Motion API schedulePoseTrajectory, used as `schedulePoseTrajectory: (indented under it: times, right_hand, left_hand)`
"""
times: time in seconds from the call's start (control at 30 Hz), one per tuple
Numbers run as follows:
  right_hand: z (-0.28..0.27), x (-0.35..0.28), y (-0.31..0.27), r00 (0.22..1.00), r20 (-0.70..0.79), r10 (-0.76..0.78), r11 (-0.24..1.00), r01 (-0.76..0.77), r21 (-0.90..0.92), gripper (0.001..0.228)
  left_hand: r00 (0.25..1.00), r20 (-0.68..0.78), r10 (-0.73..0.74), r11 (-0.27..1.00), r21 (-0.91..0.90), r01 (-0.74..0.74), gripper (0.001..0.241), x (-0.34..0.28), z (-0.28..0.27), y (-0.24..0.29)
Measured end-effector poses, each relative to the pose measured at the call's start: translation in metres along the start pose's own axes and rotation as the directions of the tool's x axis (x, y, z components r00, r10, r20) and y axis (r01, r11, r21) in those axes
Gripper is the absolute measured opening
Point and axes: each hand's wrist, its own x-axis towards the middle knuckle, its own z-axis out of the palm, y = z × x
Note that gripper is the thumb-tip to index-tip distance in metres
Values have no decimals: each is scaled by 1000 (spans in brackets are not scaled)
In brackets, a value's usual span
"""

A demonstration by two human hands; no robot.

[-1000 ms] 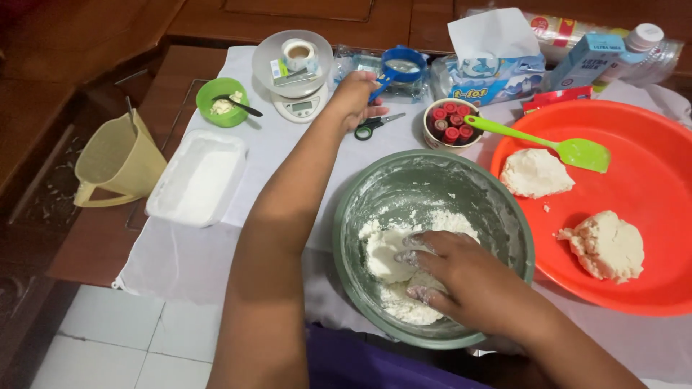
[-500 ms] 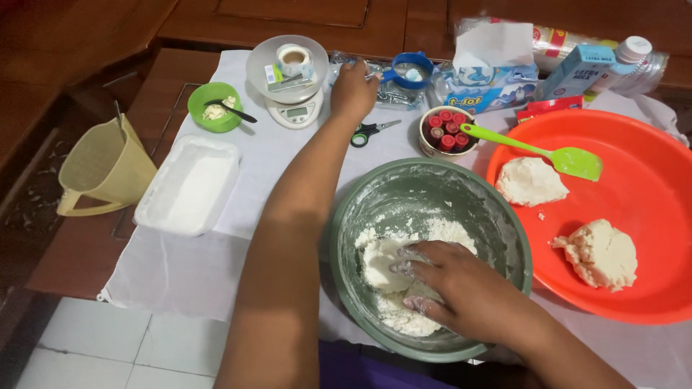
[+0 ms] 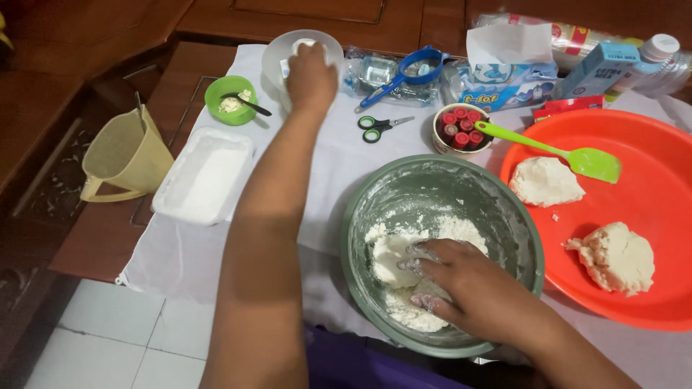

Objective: Mixing ingredients in a bowl, kneading the dough, and portioning it into balls using a scale.

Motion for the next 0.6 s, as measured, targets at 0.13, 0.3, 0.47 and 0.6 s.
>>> schedulePoseTrajectory:
  times: [0.13,0.3,0.47,0.6]
  right_hand:
    - [5,-3,7,1000,1,-6,1000,6,-12,56]
    - [5,-1,4,999,26,35,999,-34,-38,50]
    - [3,-1,4,1000,-2,7,1000,-7,-17,52]
    - [5,-3,5,999,-4,32,998,-32,-51,57]
  left_hand:
    - [984,-57,171,985,13,-171,41,-2,1,-37]
    - [917,41,398,879,268,-393,14,-7,13,-53]
    - [906,26,421,885,208,-417,26,-17,-12,-46]
    - [889,37,457,881,114,-458,11,-63,-89,-16]
